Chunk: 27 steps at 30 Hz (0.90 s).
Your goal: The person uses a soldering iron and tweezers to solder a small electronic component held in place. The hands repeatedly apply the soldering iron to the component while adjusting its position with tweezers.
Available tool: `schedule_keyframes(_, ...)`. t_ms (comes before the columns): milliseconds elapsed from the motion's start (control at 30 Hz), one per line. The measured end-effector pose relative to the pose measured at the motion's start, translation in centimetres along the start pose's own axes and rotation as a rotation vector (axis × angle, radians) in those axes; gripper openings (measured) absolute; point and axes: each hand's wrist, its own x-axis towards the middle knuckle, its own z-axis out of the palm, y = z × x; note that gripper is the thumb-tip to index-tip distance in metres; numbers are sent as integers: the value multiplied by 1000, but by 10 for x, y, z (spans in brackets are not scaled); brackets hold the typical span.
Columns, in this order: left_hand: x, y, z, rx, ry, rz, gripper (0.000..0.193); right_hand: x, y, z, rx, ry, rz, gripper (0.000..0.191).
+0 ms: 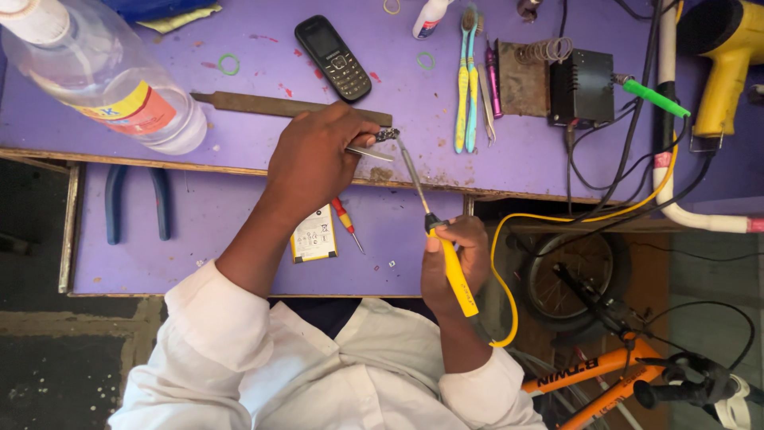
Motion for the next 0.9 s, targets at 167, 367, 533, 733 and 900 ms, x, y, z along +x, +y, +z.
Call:
schedule_keyframes(167,0,2,0,3,4,15,14,4,-7,-1,-40,-81,-8,19)
schedule_keyframes(367,0,1,-2,-14,0,2,12,10,-9,6,-121,-89,-50,19)
schedule_keyframes(533,0,0,-1,-1,0,22,15,11,-9,7,-150,-103,-75,21)
schedule_keyframes(733,-1,-2,-2,1,0,22,18,11,-9,9,-196,-95,-103,21)
schedule_keyframes(900,-1,-2,-2,-6,1,28,16,11,-9,10,-185,-85,-93,21)
